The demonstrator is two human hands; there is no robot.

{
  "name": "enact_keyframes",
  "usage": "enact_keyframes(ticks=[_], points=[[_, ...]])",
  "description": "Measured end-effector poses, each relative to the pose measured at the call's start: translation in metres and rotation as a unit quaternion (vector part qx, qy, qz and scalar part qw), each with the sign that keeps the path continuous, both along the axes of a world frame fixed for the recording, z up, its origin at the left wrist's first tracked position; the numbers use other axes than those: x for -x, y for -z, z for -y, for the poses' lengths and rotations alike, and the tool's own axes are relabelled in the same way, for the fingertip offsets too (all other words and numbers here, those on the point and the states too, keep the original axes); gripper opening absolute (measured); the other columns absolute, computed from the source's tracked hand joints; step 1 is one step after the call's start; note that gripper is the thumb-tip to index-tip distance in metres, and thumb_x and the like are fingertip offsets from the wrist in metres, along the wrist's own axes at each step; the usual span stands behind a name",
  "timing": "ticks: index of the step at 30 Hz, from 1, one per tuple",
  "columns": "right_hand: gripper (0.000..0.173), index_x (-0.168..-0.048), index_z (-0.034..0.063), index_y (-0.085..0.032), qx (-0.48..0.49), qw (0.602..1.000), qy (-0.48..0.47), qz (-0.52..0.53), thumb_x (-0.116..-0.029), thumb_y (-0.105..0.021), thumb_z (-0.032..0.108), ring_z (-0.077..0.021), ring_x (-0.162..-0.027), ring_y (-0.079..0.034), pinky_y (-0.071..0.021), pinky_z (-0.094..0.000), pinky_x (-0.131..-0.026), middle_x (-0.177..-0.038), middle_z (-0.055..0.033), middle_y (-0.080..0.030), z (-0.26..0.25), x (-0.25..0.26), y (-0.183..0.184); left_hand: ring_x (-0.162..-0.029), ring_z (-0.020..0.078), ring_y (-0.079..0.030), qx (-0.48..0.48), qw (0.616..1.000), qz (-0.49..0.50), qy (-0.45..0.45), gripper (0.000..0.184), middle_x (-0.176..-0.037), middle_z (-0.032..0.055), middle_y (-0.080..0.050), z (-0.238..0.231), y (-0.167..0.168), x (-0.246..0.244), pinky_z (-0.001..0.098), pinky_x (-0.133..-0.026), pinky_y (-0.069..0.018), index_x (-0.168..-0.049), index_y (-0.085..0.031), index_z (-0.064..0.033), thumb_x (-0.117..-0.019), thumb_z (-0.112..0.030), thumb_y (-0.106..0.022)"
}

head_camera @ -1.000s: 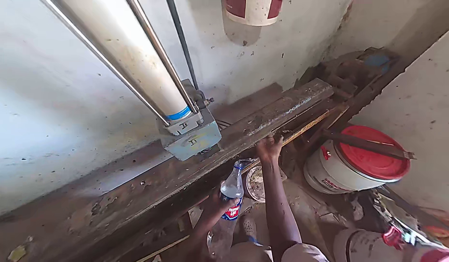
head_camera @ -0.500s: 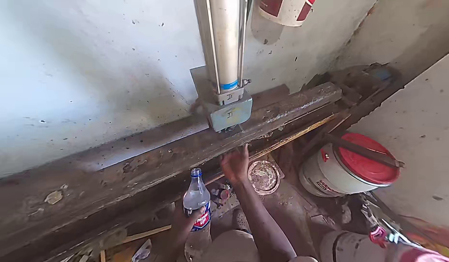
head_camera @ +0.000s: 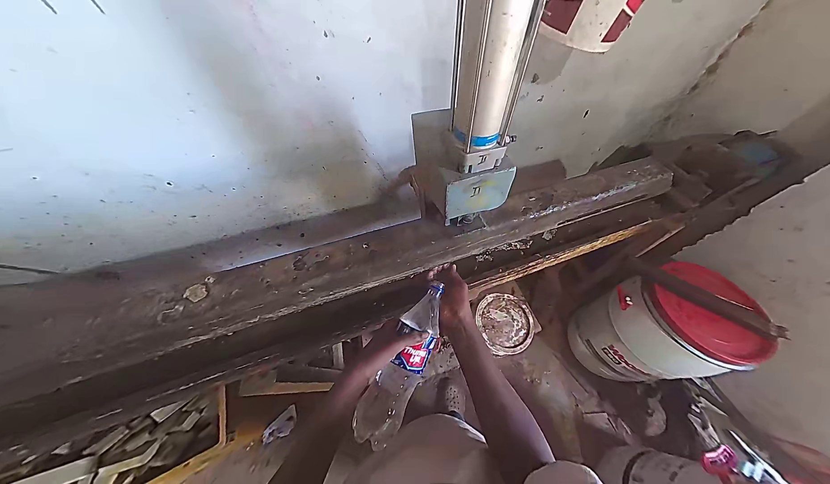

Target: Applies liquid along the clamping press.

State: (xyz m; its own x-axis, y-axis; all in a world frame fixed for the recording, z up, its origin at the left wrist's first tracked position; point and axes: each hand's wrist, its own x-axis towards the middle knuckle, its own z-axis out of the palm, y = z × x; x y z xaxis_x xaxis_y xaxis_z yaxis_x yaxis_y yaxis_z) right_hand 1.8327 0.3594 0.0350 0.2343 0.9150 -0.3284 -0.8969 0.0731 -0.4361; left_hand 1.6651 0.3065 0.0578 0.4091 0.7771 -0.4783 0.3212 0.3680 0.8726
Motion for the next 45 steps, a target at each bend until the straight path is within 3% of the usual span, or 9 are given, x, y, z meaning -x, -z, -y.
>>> enact_keyframes(ticks=[7,13,17,23,27,33,36,40,45], points=[[0.021,-0.102,0.0081,-0.053,0.077,0.997,-0.015,0.012,-0.1085,-0.034,0.015,-0.0108,-0.064,-0.06,-0.054,-0.0261,-0.058,-0.075,-0.0028,-0.059,-0.016,-0.03,-0.022,-0.106,0.0151,-0.067,-0.005,1.0,0.018,0.001,0.068,-0.119,0.0093,-0.068,-0.01,-0.014,-0.024,0.0359,-0.096,-0.0553,-0.141,-0.051,-0.0049,-0.0875,-0.04,-0.074],[0.076,-0.14,0.0164,-0.046,-0.069,0.984,0.117,-0.115,-0.0999,-0.014,0.073,-0.0249,-0.124,-0.058,-0.049,-0.0537,-0.102,-0.131,-0.0083,-0.061,-0.035,-0.086,-0.04,-0.107,0.013,-0.068,-0.096,0.993,0.052,-0.054,0.086,-0.12,0.0094,-0.068,0.007,0.014,-0.024,0.0327,-0.095,-0.0576,-0.139,-0.052,-0.0006,-0.0694,-0.039,-0.085],[0.09,-0.131,0.0099,-0.049,-0.102,0.981,0.148,-0.067,-0.0954,-0.003,0.078,-0.0245,-0.113,-0.063,-0.0535,-0.0496,-0.094,-0.119,-0.0103,-0.065,-0.036,-0.121,-0.026,-0.109,0.0096,-0.067,-0.134,0.983,0.054,-0.114,0.088,-0.122,0.0111,-0.067,0.031,0.027,-0.003,0.0282,-0.097,-0.0558,-0.14,-0.049,0.0034,-0.0694,-0.035,-0.085],[0.083,-0.143,0.0116,-0.042,-0.108,0.966,0.233,-0.004,-0.0998,-0.005,0.072,-0.0218,-0.123,-0.057,-0.0494,-0.0494,-0.102,-0.132,-0.0087,-0.059,-0.049,-0.158,-0.026,-0.123,0.0204,-0.06,-0.133,0.974,-0.006,-0.181,0.096,-0.138,0.0215,-0.056,0.065,0.04,0.051,0.037,-0.103,-0.0511,-0.15,-0.037,0.0032,-0.0723,-0.033,-0.081],[0.078,-0.15,0.0169,-0.035,-0.102,0.977,0.187,-0.019,-0.1004,-0.013,0.073,-0.0236,-0.13,-0.053,-0.0466,-0.054,-0.105,-0.141,-0.0084,-0.053,-0.058,-0.103,-0.028,-0.122,0.0179,-0.061,-0.115,0.961,-0.003,-0.251,0.096,-0.139,0.0178,-0.057,0.078,0.042,0.084,0.0367,-0.102,-0.0521,-0.152,-0.037,-0.0004,-0.0739,-0.036,-0.079],[0.084,-0.117,0.012,-0.054,-0.065,0.996,-0.051,-0.042,-0.0967,-0.002,0.074,-0.0229,-0.088,-0.069,-0.0583,-0.0444,-0.08,-0.095,-0.0063,-0.07,0.003,0.05,-0.015,-0.119,0.0175,-0.06,-0.147,0.942,-0.007,-0.3,0.084,-0.135,0.021,-0.058,0.083,0.054,0.118,0.036,-0.101,-0.0497,-0.148,-0.041,0.004,-0.0772,-0.028,-0.075],[0.085,-0.137,0.0017,-0.042,-0.038,0.98,-0.185,-0.054,-0.1019,-0.003,0.068,-0.0345,-0.112,-0.067,-0.0553,-0.0487,-0.096,-0.122,-0.0206,-0.066,0.029,0.099,-0.005,-0.11,0.0111,-0.065,-0.177,0.953,-0.007,-0.245,0.081,-0.125,0.015,-0.065,0.079,0.054,0.124,0.031,-0.098,-0.0535,-0.141,-0.049,0.0041,-0.0734,-0.029,-0.079],[0.04,-0.118,0.0062,-0.055,0.007,0.984,-0.177,0.022,-0.1128,-0.025,0.033,-0.0173,-0.097,-0.069,-0.0576,-0.0338,-0.085,-0.107,-0.0078,-0.07,0.025,0.124,0.013,-0.123,0.0212,-0.061,-0.14,0.981,-0.085,-0.103,0.087,-0.135,0.0179,-0.061,0.058,0.035,0.117,0.0399,-0.105,-0.0505,-0.141,-0.053,-0.0011,-0.0728,-0.044,-0.085],[0.04,-0.09,0.0123,-0.053,0.027,0.985,-0.169,-0.015,-0.1125,-0.027,0.033,-0.0102,-0.065,-0.062,-0.0551,-0.025,-0.063,-0.072,0.0005,-0.059,0.004,0.099,0.01,-0.12,0.0243,-0.063,-0.049,0.99,-0.111,-0.066,0.078,-0.131,0.0162,-0.064,0.036,0.007,0.093,0.0451,-0.105,-0.0504,-0.141,-0.055,-0.0067,-0.0802,-0.046,-0.082]])
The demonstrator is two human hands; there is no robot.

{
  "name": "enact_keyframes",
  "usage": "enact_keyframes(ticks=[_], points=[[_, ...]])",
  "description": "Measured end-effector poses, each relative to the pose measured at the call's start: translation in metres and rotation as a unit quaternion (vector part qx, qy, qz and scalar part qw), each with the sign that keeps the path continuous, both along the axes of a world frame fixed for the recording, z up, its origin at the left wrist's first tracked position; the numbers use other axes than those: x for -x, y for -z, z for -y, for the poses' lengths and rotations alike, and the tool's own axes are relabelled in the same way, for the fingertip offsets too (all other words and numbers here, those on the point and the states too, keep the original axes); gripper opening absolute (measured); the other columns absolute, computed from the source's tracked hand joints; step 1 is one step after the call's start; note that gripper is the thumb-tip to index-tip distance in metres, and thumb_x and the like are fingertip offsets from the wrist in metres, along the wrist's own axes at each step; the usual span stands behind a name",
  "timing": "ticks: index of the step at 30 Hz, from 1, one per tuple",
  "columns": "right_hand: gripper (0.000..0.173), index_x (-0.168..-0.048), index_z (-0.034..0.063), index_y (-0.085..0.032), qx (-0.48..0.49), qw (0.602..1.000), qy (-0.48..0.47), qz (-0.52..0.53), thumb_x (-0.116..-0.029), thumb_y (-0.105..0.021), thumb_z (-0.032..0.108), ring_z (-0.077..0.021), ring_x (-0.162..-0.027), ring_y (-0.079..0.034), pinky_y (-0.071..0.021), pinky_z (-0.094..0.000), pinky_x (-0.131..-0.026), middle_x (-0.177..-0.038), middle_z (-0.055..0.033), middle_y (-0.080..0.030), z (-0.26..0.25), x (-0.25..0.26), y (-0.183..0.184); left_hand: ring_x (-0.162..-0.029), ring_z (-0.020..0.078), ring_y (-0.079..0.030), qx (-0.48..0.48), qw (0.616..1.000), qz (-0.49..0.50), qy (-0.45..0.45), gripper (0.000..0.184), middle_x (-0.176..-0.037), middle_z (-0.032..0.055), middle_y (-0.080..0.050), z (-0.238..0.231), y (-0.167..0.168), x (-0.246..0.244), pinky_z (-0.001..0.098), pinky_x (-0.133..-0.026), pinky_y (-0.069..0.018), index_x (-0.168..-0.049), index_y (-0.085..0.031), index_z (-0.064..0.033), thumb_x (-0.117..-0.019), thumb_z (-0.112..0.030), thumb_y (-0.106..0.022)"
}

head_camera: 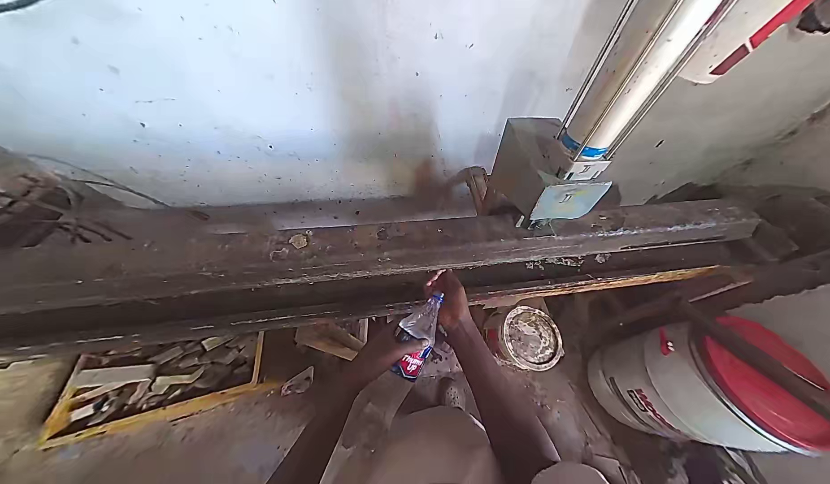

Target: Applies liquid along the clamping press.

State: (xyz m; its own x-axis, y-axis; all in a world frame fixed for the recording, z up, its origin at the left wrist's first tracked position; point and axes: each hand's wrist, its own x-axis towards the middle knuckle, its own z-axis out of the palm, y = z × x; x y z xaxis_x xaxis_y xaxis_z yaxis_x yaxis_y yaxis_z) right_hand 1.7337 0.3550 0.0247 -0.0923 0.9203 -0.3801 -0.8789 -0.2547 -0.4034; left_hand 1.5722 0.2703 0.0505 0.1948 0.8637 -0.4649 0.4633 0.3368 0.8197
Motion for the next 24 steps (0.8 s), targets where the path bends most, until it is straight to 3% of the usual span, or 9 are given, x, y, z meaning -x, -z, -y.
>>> enact_keyframes(ticks=[5,8,10,14,17,19,20,22,24], points=[[0.034,-0.103,0.0102,-0.054,0.008,0.997,0.075,0.027,-0.1114,-0.029,0.031,-0.0126,-0.07,-0.064,-0.057,-0.0293,-0.066,-0.079,-0.0022,-0.062,-0.005,-0.022,-0.016,-0.114,0.016,-0.066,-0.014,0.998,0.056,0.009,0.074,-0.125,0.0101,-0.067,-0.01,-0.005,-0.021,0.038,-0.101,-0.0534,-0.139,-0.056,-0.0066,-0.0792,-0.041,-0.083],[0.054,-0.113,0.0133,-0.054,0.032,0.99,0.139,-0.023,-0.1078,-0.02,0.056,-0.019,-0.079,-0.066,-0.0573,-0.0404,-0.07,-0.088,-0.0048,-0.064,-0.002,-0.049,-0.053,-0.113,0.0109,-0.066,-0.07,0.993,0.087,0.026,0.081,-0.124,0.0083,-0.068,-0.006,0.0,-0.025,0.0324,-0.101,-0.0544,-0.14,-0.054,-0.003,-0.0734,-0.036,-0.087],[0.067,-0.12,0.0121,-0.051,0.037,0.986,0.15,-0.06,-0.1031,-0.017,0.068,-0.0215,-0.087,-0.066,-0.0573,-0.043,-0.074,-0.096,-0.0072,-0.064,-0.002,-0.071,-0.05,-0.116,0.0142,-0.065,-0.085,0.993,0.079,0.023,0.088,-0.128,0.0133,-0.066,-0.002,0.001,-0.024,0.0342,-0.103,-0.0527,-0.144,-0.05,-0.0001,-0.0722,-0.036,-0.087],[0.071,-0.102,0.0142,-0.057,0.002,0.971,0.221,-0.092,-0.1003,-0.016,0.073,-0.0175,-0.084,-0.068,-0.0577,-0.0396,-0.074,-0.088,-0.0022,-0.068,-0.016,-0.116,-0.053,-0.119,0.0218,-0.062,-0.084,0.992,0.065,-0.07,0.088,-0.132,0.0198,-0.061,0.013,0.013,-0.015,0.0401,-0.102,-0.052,-0.144,-0.047,0.0025,-0.0736,-0.035,-0.083],[0.078,-0.131,0.0136,-0.048,-0.071,0.952,0.29,-0.059,-0.0993,-0.009,0.073,-0.0207,-0.113,-0.062,-0.0533,-0.0476,-0.094,-0.119,-0.0059,-0.064,-0.032,-0.175,-0.046,-0.112,0.0174,-0.065,-0.107,0.986,0.05,-0.115,0.087,-0.126,0.0161,-0.065,0.028,0.026,0.001,0.039,-0.097,-0.055,-0.142,-0.049,0.002,-0.0729,-0.039,-0.081],[0.083,-0.14,0.0118,-0.043,-0.077,0.941,0.33,0.01,-0.099,-0.008,0.074,-0.0233,-0.117,-0.059,-0.0507,-0.0513,-0.096,-0.126,-0.0093,-0.06,-0.048,-0.219,-0.041,-0.114,0.0258,-0.063,-0.093,0.984,0.026,-0.149,0.089,-0.129,0.0221,-0.062,0.028,0.031,0.013,0.0476,-0.097,-0.0526,-0.145,-0.046,0.0028,-0.0729,-0.038,-0.079],[0.082,-0.135,0.01,-0.045,-0.08,0.926,0.365,0.048,-0.0993,-0.007,0.074,-0.023,-0.108,-0.061,-0.0525,-0.05,-0.092,-0.116,-0.0094,-0.062,-0.048,-0.249,-0.034,-0.118,0.0299,-0.061,-0.083,0.984,0.004,-0.159,0.093,-0.133,0.0245,-0.059,0.03,0.033,0.018,0.0507,-0.098,-0.0507,-0.147,-0.044,0.0025,-0.0723,-0.04,-0.078],[0.076,-0.107,0.0128,-0.054,-0.082,0.889,0.428,0.143,-0.1008,-0.005,0.07,-0.0131,-0.077,-0.064,-0.0569,-0.0393,-0.07,-0.082,0.0,-0.063,-0.041,-0.3,-0.041,-0.126,0.0392,-0.056,-0.058,0.981,-0.026,-0.181,0.094,-0.137,0.0298,-0.055,0.035,0.034,0.025,0.0579,-0.103,-0.0464,-0.15,-0.04,0.0036,-0.0762,-0.037,-0.08],[0.065,-0.113,0.0101,-0.05,-0.096,0.879,0.417,0.212,-0.107,-0.004,0.055,-0.0066,-0.075,-0.06,-0.055,-0.0309,-0.069,-0.082,0.0028,-0.059,-0.033,-0.318,-0.054,-0.13,0.0392,-0.055,-0.054,0.976,-0.06,-0.204,0.087,-0.14,0.0285,-0.055,0.04,0.027,0.04,0.0569,-0.109,-0.0444,-0.15,-0.042,0.0017,-0.0813,-0.034,-0.082]])
